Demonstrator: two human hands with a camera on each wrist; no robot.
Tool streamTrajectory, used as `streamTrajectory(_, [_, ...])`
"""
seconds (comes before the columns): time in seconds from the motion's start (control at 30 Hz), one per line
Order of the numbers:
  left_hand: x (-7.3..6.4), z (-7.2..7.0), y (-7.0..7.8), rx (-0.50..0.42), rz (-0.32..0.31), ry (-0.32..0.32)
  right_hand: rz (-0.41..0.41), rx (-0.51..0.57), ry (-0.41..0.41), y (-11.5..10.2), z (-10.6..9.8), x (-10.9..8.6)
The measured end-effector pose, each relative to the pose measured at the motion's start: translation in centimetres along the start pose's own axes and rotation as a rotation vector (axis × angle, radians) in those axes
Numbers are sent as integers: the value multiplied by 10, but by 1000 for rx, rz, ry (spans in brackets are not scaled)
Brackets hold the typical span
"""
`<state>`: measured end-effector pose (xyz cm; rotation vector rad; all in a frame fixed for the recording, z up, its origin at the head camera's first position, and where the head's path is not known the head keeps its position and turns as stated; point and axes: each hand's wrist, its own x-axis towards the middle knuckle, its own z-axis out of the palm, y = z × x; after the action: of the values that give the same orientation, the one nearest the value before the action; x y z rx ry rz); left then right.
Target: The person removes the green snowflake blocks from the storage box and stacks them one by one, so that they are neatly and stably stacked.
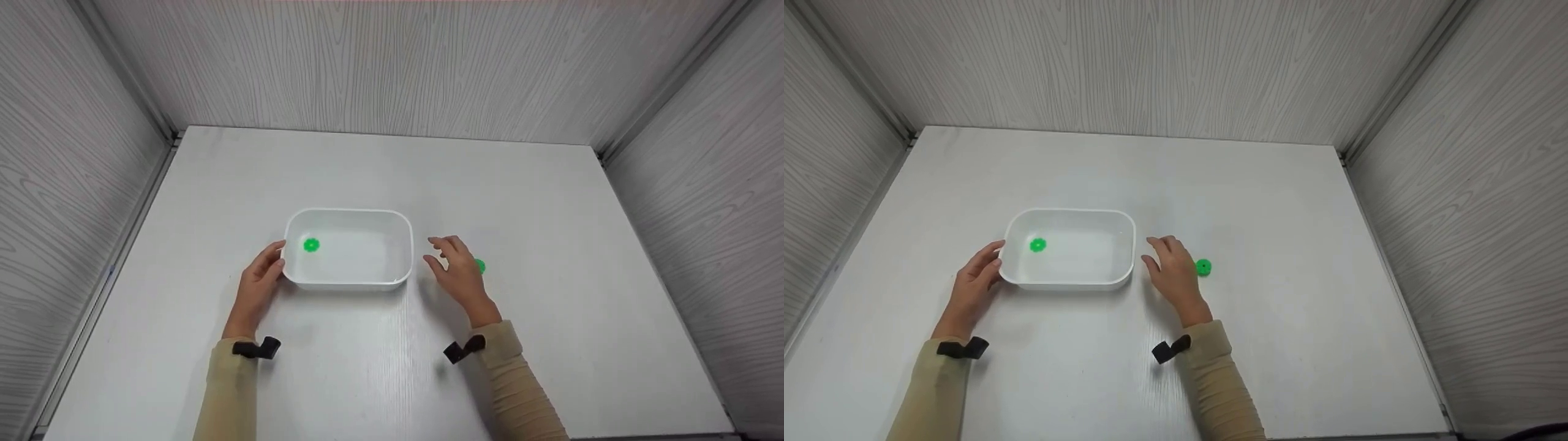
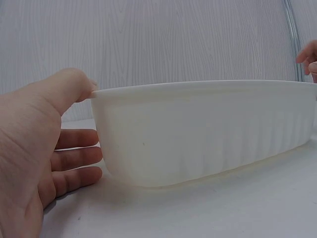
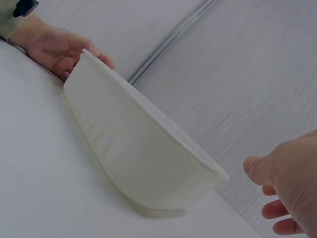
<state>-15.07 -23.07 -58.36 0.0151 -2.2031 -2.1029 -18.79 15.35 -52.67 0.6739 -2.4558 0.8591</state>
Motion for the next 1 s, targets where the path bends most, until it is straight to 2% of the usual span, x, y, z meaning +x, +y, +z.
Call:
streamTrajectory(0.13, [0,0,-1,-3,0,0,-30,-10,-19,-9,4,10])
streamTrajectory(0.37, [-1,0,0,-5,12,-4,-128,2,-15,-28,12,29])
streamTrajectory(0.67, [2,-2,1,-33,-17,-21,-173,35,-27,-50,25,47])
streamTrajectory(1.0, [0,-2,-1,-8,23,-10,-241,115,-63,-70,47,65])
